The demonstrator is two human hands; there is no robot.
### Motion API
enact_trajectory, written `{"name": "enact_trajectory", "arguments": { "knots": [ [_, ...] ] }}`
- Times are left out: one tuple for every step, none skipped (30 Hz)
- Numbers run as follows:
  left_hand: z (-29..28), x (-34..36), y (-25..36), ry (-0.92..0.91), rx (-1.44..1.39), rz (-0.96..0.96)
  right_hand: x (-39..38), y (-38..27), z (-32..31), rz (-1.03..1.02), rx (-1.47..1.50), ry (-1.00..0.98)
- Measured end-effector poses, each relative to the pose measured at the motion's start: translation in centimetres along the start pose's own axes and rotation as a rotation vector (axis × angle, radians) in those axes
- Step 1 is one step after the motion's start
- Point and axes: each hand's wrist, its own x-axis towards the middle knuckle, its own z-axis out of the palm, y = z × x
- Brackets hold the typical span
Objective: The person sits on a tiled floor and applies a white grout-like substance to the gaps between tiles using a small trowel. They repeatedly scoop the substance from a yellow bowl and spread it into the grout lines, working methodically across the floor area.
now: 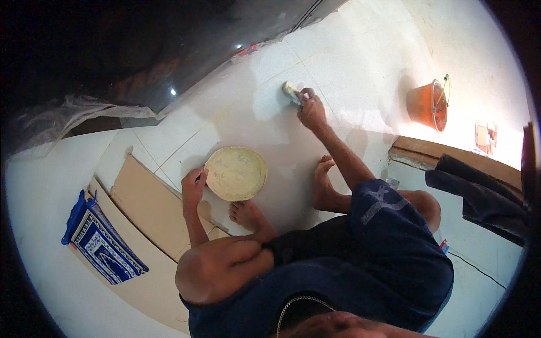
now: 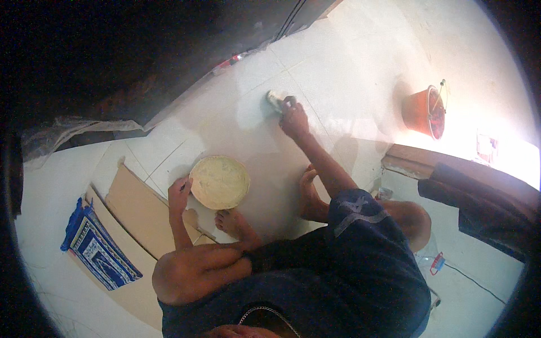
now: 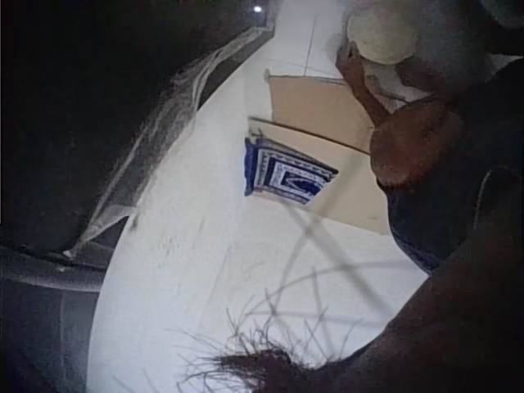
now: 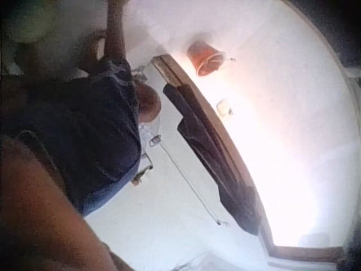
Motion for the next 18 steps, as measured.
{"name": "enact_trajectory", "arguments": {
  "knots": [
    [-0.2,0.0,-0.2,-0.012,-0.019,-0.004,-0.7,-1.9,-0.5,-0.016,0.033,-0.028],
    [-0.4,0.0,-0.4,-0.023,-0.038,-0.009,-1.2,-3.5,-1.0,-0.033,0.067,-0.056],
    [-0.6,-0.1,0.1,-0.038,-0.021,-0.002,-1.6,-3.7,-0.9,-0.071,0.053,-0.041],
    [-0.9,-0.2,0.8,-0.052,-0.004,0.004,-1.8,-3.8,-1.0,-0.009,0.087,-0.045],
    [-1.1,-0.3,1.2,-0.066,0.014,0.009,-1.9,-3.7,-1.3,0.053,0.12,-0.049],
    [-1.4,-0.7,0.8,-0.049,-0.051,-0.024,-2.0,-3.8,-1.5,0.111,0.158,-0.056],
    [-1.6,-1.2,0.2,-0.031,-0.116,-0.057,-2.2,-3.5,-1.8,0.104,0.135,-0.001],
    [-1.8,-1.6,-0.5,-0.014,-0.18,-0.089,-2.2,-3.3,-1.9,0.179,0.133,0.044],
    [-2.2,-1.9,-1.6,-0.009,-0.139,-0.118,-2.3,-3.3,-2.3,0.209,0.093,0.085],
    [-2.6,-2.0,-2.6,-0.007,-0.098,-0.144,-2.5,-3.3,-2.6,0.24,0.052,0.127],
    [-2.9,-2.2,-3.6,-0.005,-0.057,-0.171,-2.8,-3.1,-2.1,0.244,0.033,0.119],
    [-2.8,-2.1,-2.9,-0.015,-0.078,-0.192,-3.1,-2.8,-1.7,0.253,0.009,0.113],
    [-2.8,-2.1,-2.3,-0.024,-0.099,-0.213,-3.5,-2.5,-1.3,0.263,-0.016,0.108],
    [-2.9,-2.1,-1.6,-0.034,-0.12,-0.235,-3.8,-2.4,-0.7,0.232,-0.005,0.103],
    [-3.4,-2.0,-1.1,-0.062,-0.058,-0.218,-4.1,-3.8,0.0,0.198,0.013,0.093],
    [-3.8,-1.9,-0.6,-0.094,0.003,-0.203,-4.7,-5.1,0.5,0.168,0.029,0.079],
    [-3.9,-1.8,-0.3,-0.127,0.062,-0.188,-5.4,-6.5,1.1,0.147,0.032,0.049],
    [-4.0,-1.9,-0.2,-0.12,0.028,-0.193,-5.8,-8.2,1.8,0.122,0.041,0.024]
  ]
}}
